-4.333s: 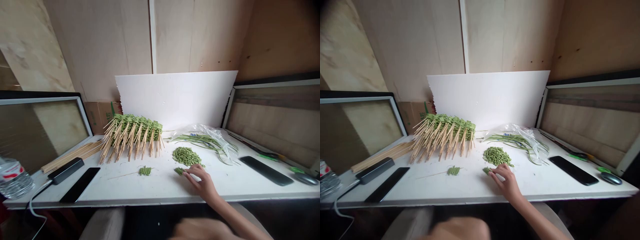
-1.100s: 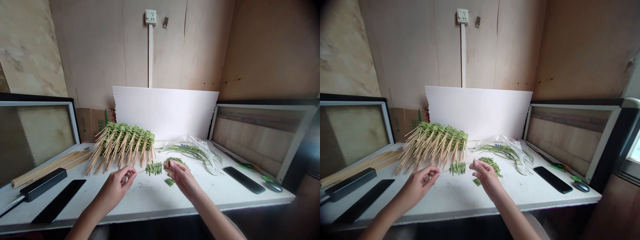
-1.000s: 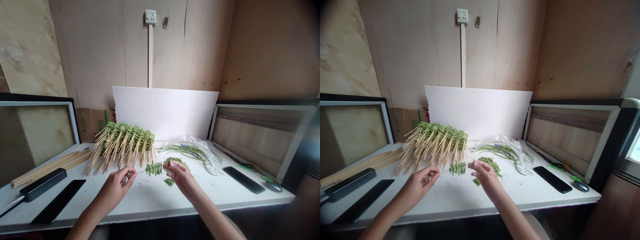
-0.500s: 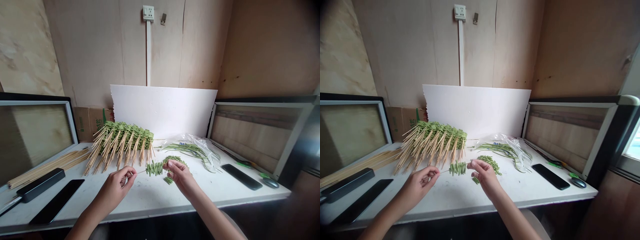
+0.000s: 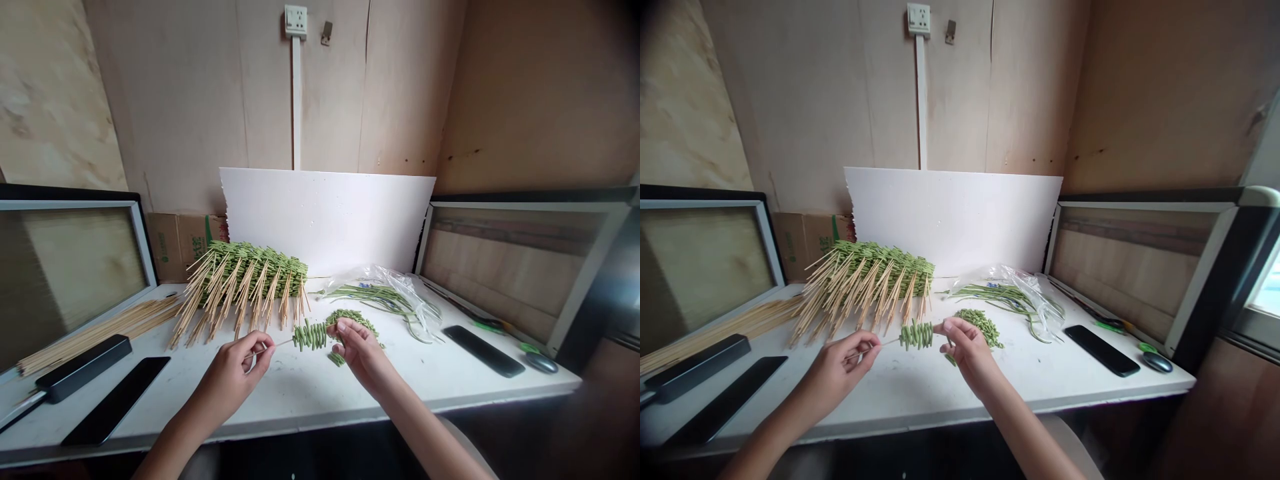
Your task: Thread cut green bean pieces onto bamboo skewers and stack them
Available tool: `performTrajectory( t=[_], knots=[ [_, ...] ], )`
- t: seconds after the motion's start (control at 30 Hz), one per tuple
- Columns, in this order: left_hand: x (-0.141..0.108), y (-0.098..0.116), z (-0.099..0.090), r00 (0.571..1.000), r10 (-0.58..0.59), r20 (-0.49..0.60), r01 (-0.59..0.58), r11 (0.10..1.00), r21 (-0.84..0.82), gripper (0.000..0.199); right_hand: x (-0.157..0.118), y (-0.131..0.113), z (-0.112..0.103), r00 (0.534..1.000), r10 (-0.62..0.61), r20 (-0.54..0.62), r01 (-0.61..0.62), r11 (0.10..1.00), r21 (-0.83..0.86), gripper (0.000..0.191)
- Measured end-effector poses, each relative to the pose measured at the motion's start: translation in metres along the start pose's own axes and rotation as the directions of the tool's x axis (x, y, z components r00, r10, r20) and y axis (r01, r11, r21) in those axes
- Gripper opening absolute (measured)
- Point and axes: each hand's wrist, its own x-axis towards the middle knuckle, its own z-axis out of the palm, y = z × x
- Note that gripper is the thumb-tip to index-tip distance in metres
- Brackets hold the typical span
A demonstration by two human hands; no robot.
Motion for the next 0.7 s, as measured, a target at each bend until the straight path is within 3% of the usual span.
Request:
performTrajectory(
  t=[0.37,0.7],
  knots=[
    [0.001,0.003,-0.002,1.0,-0.014,0.025,0.013,1.0,0.022,0.027,0.001,0.001,-0.002,0.999,-0.045,-0.022,0.043,0.997,-0.07,0.023],
    [-0.002,0.0,0.0,1.0,-0.005,0.013,0.005,0.999,0.038,0.025,0.006,0.011,-0.012,0.975,-0.207,-0.084,0.18,0.95,-0.254,0.023]
  ],
)
